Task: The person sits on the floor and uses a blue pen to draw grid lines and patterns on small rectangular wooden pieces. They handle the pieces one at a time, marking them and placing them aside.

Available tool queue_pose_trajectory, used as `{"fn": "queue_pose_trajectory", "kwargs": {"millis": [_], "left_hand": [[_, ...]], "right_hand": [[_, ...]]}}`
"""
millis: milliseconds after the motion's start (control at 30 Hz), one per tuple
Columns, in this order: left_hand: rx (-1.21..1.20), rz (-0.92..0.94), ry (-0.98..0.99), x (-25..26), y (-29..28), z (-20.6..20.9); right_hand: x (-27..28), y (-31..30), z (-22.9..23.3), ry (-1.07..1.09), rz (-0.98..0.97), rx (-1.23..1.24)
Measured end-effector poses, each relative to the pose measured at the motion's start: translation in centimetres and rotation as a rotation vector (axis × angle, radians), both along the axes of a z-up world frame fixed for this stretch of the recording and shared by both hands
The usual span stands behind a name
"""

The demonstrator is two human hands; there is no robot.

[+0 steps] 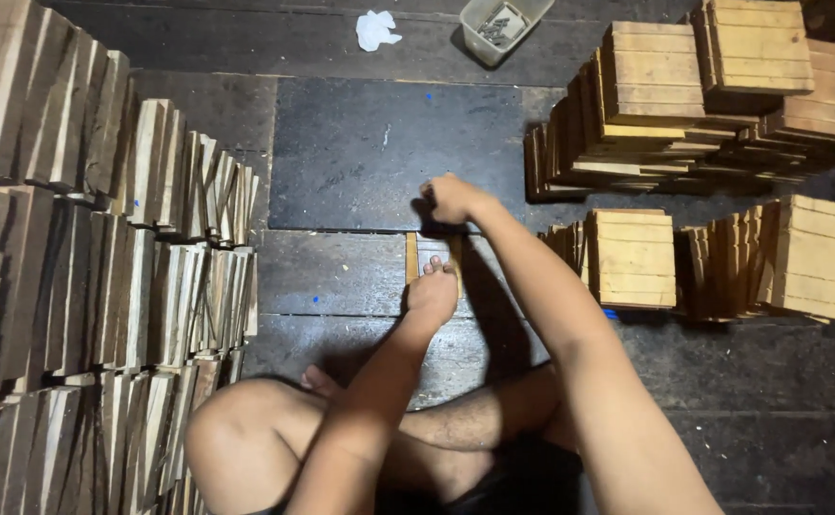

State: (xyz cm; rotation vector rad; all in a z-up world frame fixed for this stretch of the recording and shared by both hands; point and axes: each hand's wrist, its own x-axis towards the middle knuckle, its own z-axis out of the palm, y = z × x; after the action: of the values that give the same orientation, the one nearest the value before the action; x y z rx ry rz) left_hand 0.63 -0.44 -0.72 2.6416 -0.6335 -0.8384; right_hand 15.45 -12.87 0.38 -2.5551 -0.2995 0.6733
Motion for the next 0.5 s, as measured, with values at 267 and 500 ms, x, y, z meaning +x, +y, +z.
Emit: {"fn": "queue_pose_trajectory", "kwargs": {"millis": [267,500], "left_hand": [[0.055,0.024,0.011,0.1,-0.8,-7.3],[0.072,0.012,0.042,0.5,-0.6,-2.9]], "right_hand": [[-3.6,5.1,3.1,-0.059,0.245,-0.236],[-2.9,3.3,4.7,0.013,0.185,-0.126]]}}
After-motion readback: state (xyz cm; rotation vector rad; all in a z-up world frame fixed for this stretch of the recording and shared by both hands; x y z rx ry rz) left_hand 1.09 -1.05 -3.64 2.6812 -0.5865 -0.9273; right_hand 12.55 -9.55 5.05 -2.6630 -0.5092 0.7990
